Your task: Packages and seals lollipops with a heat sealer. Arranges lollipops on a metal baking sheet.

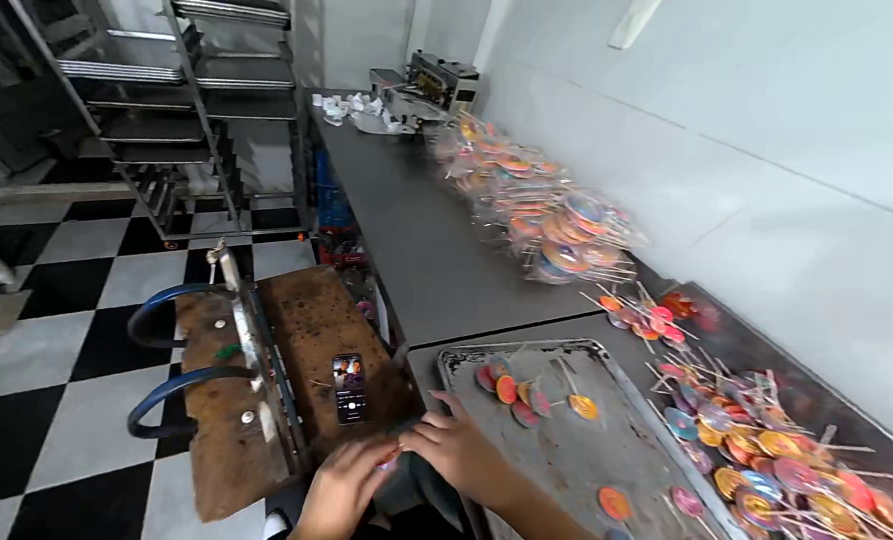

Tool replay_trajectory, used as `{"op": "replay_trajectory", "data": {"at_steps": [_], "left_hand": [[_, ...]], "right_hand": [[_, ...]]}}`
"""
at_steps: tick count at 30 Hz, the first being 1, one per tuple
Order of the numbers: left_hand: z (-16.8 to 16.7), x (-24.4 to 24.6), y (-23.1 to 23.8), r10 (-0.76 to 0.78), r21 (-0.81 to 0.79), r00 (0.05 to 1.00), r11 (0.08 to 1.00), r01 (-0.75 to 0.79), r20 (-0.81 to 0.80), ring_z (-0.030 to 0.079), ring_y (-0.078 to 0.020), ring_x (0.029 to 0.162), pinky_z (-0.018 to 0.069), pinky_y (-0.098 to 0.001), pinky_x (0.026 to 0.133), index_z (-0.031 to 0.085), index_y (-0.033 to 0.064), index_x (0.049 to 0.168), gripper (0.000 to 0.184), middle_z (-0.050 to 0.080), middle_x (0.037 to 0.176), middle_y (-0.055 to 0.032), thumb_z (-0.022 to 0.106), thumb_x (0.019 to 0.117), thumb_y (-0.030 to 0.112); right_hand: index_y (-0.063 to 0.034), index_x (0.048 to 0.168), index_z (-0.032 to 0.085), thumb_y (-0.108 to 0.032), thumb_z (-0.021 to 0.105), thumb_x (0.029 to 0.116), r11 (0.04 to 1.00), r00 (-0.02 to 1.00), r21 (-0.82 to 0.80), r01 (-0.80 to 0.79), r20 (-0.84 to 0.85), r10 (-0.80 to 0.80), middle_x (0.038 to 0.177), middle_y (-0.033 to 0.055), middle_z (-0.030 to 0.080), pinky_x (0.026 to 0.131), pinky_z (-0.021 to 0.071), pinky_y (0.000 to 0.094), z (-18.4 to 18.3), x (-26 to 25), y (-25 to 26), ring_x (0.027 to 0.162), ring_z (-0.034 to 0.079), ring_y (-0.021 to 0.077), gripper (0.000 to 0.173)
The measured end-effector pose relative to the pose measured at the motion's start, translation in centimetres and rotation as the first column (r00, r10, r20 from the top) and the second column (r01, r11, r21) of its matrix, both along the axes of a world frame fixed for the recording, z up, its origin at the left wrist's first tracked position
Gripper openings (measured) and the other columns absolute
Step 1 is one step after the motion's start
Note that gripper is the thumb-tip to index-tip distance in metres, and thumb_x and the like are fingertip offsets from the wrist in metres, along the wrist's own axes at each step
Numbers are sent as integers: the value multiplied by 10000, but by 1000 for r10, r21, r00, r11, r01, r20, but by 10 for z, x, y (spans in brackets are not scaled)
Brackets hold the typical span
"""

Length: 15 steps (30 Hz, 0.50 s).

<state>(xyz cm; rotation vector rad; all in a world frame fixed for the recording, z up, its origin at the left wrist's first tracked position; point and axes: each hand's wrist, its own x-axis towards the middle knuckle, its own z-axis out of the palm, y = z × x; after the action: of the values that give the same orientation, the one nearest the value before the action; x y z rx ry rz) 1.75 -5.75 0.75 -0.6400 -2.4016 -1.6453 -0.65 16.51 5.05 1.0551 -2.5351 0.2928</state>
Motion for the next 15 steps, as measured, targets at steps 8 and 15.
{"op": "replay_trajectory", "data": {"at_steps": [8,15], "left_hand": [[-43,22,-108,220,194,938,941,-276,270,719,-147,1001,600,-344,907,760,-1,1051,246,751,1073,-104,754,907,199],[-83,-85,-150,39,352,385,332,-875,922,603,-80,680,530,-199,657,591,-59,1057,237,626,813,-67,443,1089,122]], "right_hand": [[15,1132,716,-182,455,1101,975,441,-52,-218,885,146,1002,167,749,889,559,509,2,-45,-120,913,723,299,328],[-15,1351,566,-540,744,893,839,421,438,322,728,-542,1223,223,682,1071,412,621,-28,-139,-258,1199,629,394,720]]}}
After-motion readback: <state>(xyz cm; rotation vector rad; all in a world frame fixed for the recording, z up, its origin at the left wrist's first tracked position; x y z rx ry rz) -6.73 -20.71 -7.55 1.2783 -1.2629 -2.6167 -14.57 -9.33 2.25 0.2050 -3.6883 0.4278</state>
